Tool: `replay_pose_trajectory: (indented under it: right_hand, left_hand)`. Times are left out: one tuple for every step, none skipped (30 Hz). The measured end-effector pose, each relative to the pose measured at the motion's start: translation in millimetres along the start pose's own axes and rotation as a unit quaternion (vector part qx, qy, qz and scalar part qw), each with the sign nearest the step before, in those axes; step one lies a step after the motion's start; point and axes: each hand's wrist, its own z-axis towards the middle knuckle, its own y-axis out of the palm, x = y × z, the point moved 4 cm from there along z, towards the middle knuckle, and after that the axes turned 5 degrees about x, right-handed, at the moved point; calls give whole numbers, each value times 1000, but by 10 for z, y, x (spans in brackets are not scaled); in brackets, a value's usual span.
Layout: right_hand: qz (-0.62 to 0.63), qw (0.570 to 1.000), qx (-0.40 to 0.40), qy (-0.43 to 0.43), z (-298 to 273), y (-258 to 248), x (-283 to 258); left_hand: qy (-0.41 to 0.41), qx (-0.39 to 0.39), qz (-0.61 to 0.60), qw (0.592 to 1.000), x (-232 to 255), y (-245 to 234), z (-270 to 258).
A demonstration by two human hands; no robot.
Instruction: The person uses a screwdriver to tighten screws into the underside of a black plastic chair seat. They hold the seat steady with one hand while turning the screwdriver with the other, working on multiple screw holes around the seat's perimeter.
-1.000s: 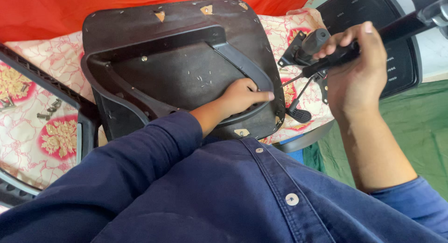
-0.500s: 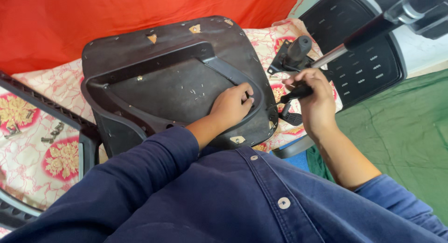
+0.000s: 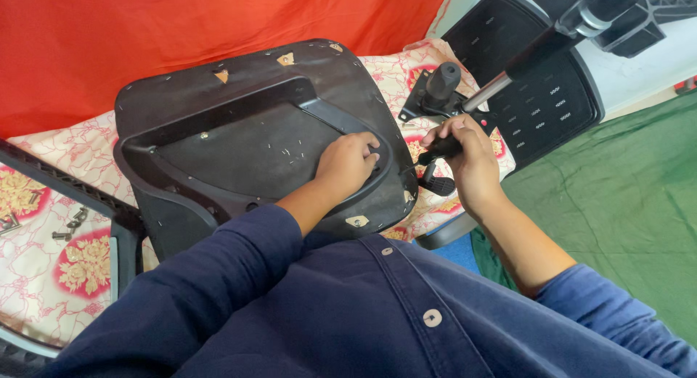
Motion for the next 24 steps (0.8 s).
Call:
replay_pose_trajectory:
  right_hand:
    - [-6,1000,2,1,-5,-4,0]
    - [-12,1000,4,2,-9,-7,-1]
    - [-18,1000,1,4,-19,-3,1]
    - [-25,1000,-2,5,-27,5,6]
    - [-30,1000,-5,6,-32,14,12]
    - [-30,999,-12,4,-33,22,11]
    - [-30,999,-19,0,-33,29,10]
    - [-31,999,-26,-3,-33,35,9]
    - [-36,999,-27,-4,-31,40,15]
    - [-42,999,-29,-5,-25,44,21]
    - [-47,998,-31,-5,-27,51,32]
    - [-50,998,-28,-4,-36,51,41]
    - [-53,998,-26,-5,-37,53,42]
    - [-56,998,-24,-5,-37,58,45]
    - [-57,998,-22,-6,-36,64,46]
    - [-59,998,-20,-8,-31,66,46]
    - [-62,998,-16,-10,-30,48,38]
    - [-56,998,-16,-8,-24,41,45]
    - [-50,999,-13,-6,-15,39,57]
    - [-43,999,-10,-5,-6,31,64]
    - [-42,999,-10,-5,1,16,64]
    - [-41,999,-9,-4,7,1,64]
    - [-38,999,-11,-2,6,-5,74]
    - [-36,999,-7,-3,-1,-19,77]
  left_hand:
    - [7,13,0,1000,5,-5,-5]
    - [10,16,5,1000,7,0,-1]
    - [13,18,11,1000,5,3,-1]
    - [15,20,17,1000,4,7,-1]
    - [17,19,15,1000,1,10,-6]
    - [18,18,13,1000,0,12,-12]
    - [20,17,11,1000,5,18,-14]
    - [26,14,20,999,16,24,-12]
    - [33,10,31,999,24,23,-10]
    - [40,6,41,998,35,23,-6]
    - [53,8,48,997,53,18,-4]
    - [67,9,55,996,72,13,1]
    - [81,13,61,995,90,6,10]
    - [74,1,74,995,91,10,19]
    - [69,-12,86,994,95,18,28]
    - [63,-25,98,993,96,26,37]
    - [58,-18,87,994,100,26,49]
    - [53,-11,76,996,92,16,56]
    - [50,-5,64,997,91,13,69]
    - [51,-3,62,997,93,14,82]
    - [52,1,61,997,94,13,90]
    - [52,4,59,997,99,16,100]
    - [47,6,52,998,92,15,98]
    - [42,8,45,998,87,12,97]
